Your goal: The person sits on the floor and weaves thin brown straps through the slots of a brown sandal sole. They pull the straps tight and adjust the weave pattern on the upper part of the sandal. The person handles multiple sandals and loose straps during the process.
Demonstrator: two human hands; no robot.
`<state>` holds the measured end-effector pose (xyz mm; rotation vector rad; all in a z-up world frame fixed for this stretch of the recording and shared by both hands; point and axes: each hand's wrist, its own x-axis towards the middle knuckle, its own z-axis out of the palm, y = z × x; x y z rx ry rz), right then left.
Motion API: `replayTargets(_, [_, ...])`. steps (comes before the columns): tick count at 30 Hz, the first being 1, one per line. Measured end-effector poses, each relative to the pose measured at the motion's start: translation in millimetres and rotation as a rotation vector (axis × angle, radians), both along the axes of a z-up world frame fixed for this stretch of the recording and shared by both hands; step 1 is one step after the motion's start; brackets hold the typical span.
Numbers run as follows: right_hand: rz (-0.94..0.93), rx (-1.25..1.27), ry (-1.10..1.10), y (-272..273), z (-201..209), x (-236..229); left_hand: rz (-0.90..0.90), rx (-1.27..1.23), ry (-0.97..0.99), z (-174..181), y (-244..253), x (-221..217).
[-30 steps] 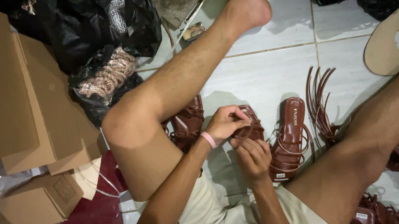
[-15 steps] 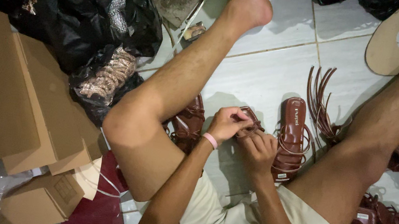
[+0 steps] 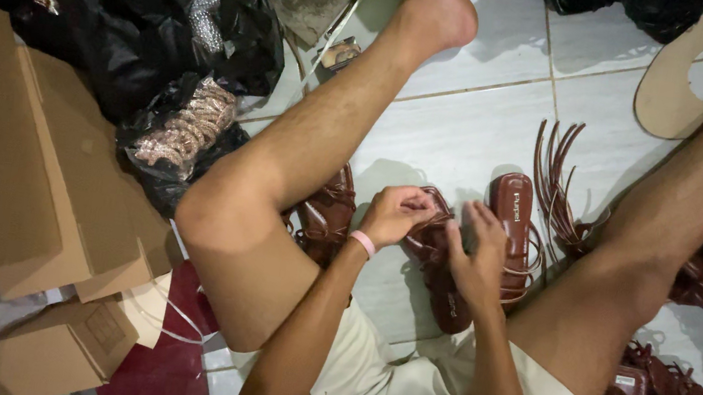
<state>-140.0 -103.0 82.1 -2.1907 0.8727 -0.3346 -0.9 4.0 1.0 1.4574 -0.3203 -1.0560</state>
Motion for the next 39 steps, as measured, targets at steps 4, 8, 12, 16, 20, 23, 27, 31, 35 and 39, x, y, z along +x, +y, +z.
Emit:
replayTargets(4, [0.053,0.123,-0.002,-6.3,-11.3,3.2,-0.054,-0.012,0.047,25.3,3.2,5.3])
replayTargets(8, [0.02,0.363,-0.05,-13.4,-10.7,3.1,-0.115,0.06,0.012,40.3,4.5,7.7])
replayTargets(12, [-0.112,0.496,0.101,-16.8,0.3,-5.3,-0.143,-0.035,-0.045,32.4,2.6,11.9])
replayTargets(16, [-0.127,0.347,0.169,-26.8,13.8,-40.5,-0.172,0.003,-0.054,25.2,4.5,16.4])
replayTargets(20, [-0.259,0.469,0.208,-27.5,11.5,-95.9,-0.198,0.066,-0.15,15.6,4.1,19.8])
replayTargets(23, [-0.289,0.547,0.226,-17.1,9.9,-128.5,-0.17,-0.042,-0.105,-0.5,5.5,14.4])
replayTargets(27, [-0.33,0.565,0.213,10.6,10.4,-143.7,-0.088,-0.076,0.059,-16.5,9.6,11.7])
replayTargets(31, [-0.337,0.607,0.099,25.9,12.0,-152.8,-0.058,0.007,0.148,-16.7,13.1,9.3])
replayTargets(35, [-0.2,0.516,0.077,31.8,9.2,-169.5,-0.079,0.009,0.119,-25.2,16.7,2.7])
replayTargets(39, [-0.227,0.589,0.06,26.0,7.7,-157.7,-0.101,-0.145,0.138,-43.2,17.0,5.9])
